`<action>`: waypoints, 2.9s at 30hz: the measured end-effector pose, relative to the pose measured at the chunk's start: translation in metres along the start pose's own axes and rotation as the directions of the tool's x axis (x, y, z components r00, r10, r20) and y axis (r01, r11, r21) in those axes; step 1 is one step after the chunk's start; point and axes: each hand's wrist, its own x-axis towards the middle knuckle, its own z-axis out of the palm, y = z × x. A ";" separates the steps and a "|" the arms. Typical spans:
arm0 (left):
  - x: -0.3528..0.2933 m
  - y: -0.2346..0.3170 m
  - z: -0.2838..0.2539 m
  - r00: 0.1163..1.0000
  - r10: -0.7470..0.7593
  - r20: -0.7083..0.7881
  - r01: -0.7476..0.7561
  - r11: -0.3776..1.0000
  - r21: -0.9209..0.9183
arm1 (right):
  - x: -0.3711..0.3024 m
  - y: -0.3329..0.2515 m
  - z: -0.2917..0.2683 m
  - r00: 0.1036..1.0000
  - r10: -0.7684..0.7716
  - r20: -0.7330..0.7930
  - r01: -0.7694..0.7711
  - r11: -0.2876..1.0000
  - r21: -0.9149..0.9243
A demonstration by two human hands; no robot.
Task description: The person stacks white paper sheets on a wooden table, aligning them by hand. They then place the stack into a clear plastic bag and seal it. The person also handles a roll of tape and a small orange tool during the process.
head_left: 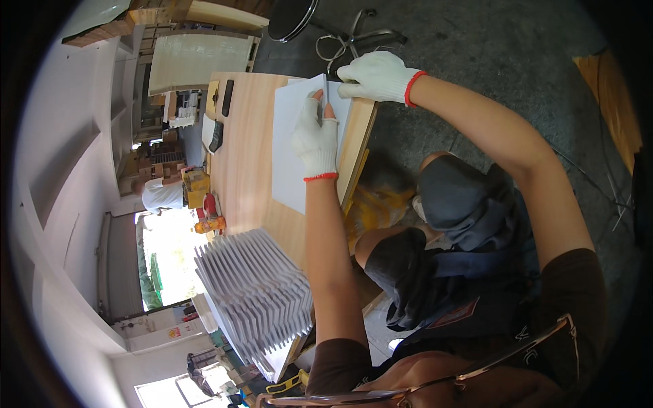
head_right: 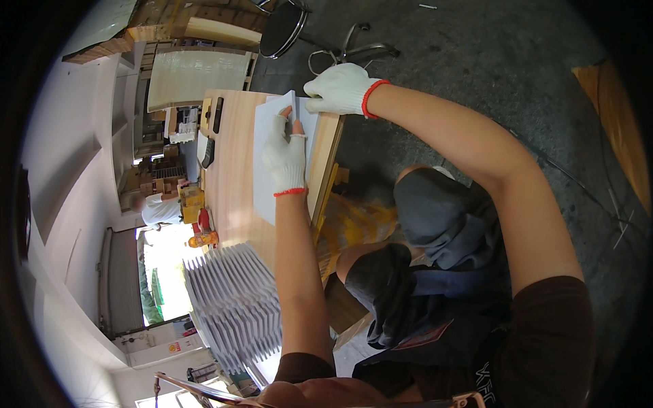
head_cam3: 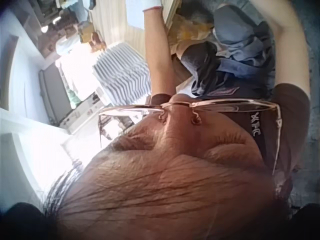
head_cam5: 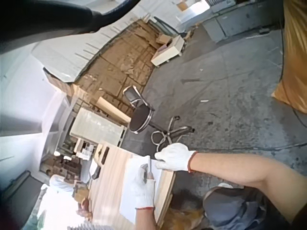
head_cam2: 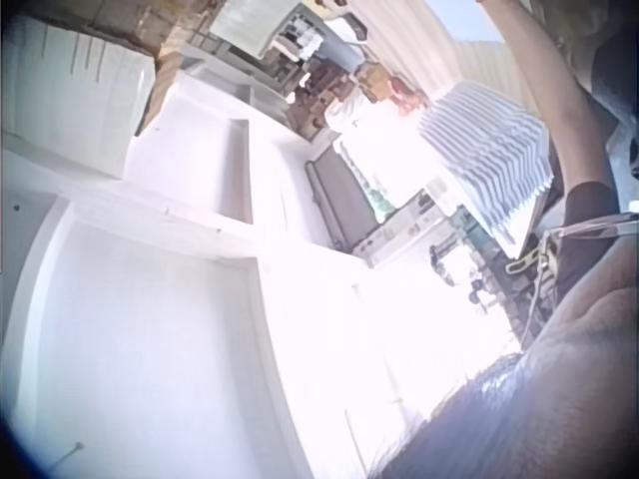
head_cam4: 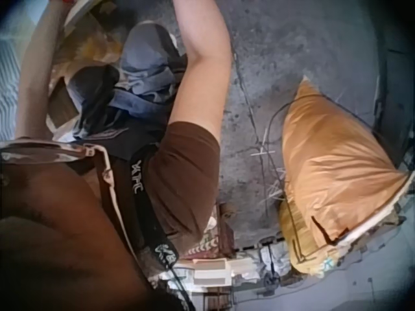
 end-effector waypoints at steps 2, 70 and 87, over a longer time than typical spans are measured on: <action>0.004 0.007 -0.005 0.999 -0.018 0.047 0.018 1.000 -0.005 | 0.000 -0.003 -0.002 1.000 0.014 -0.006 -0.014 0.999 -0.038; -0.014 -0.008 0.001 0.998 -0.049 -0.038 0.030 0.924 -0.382 | 0.003 -0.014 -0.003 0.990 0.068 -0.123 -0.056 0.993 0.101; -0.012 -0.004 -0.003 1.000 -0.018 0.022 0.026 0.904 -0.426 | 0.006 -0.019 0.002 0.997 0.035 -0.070 -0.014 0.957 0.289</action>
